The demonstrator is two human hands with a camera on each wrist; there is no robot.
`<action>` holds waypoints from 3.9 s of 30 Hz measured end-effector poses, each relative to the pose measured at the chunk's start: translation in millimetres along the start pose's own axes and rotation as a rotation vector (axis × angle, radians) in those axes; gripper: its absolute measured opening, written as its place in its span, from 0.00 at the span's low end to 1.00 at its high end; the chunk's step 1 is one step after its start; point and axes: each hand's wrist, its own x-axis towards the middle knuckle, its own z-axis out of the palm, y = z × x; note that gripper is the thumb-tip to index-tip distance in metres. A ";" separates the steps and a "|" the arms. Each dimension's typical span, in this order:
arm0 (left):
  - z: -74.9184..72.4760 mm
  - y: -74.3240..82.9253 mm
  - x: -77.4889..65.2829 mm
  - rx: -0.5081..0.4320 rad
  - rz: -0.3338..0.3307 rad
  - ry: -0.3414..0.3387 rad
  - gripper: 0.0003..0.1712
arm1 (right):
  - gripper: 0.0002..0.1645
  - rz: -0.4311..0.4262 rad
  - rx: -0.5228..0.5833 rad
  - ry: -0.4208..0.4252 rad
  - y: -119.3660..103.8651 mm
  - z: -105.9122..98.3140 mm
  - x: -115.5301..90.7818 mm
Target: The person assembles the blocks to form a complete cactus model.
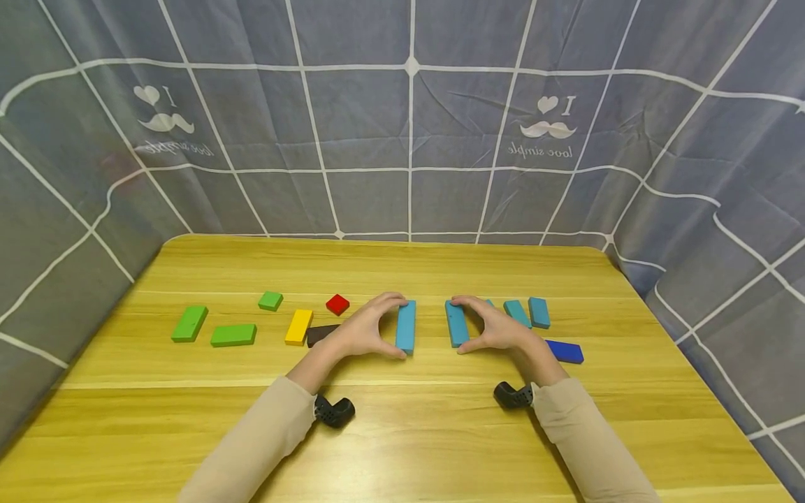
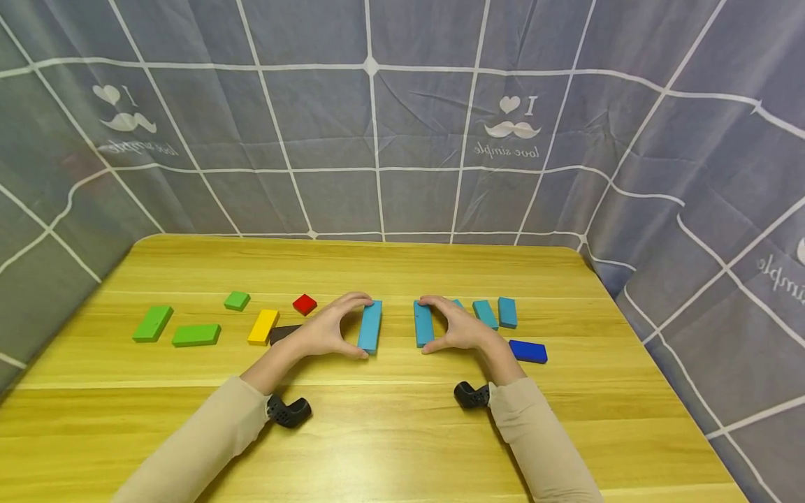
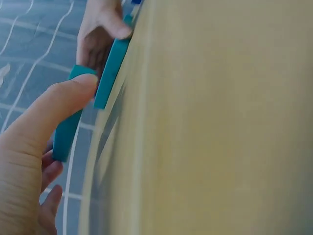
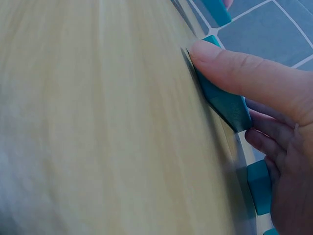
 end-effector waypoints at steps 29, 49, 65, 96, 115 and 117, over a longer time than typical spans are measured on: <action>44.2 57.7 -75.6 0.019 -0.078 0.021 0.51 | 0.51 0.036 0.033 -0.020 -2.7 -1.0 0.7; 59.4 64.5 -84.7 0.044 -0.073 0.023 0.50 | 0.51 0.010 0.019 -0.015 -1.9 -1.2 -0.1; 57.6 62.9 -84.2 0.070 -0.010 0.012 0.53 | 0.48 -0.027 0.095 0.091 -40.3 26.9 13.8; 62.7 60.7 -78.0 0.038 0.026 0.173 0.19 | 0.40 -0.073 0.014 0.051 -52.9 52.5 19.4; 64.8 58.2 -71.8 -0.050 -0.071 0.265 0.27 | 0.26 -0.058 0.162 0.077 -83.2 43.8 14.8; 64.8 57.8 -71.7 -0.051 -0.079 0.261 0.28 | 0.25 -0.059 0.163 0.072 -91.8 39.8 13.0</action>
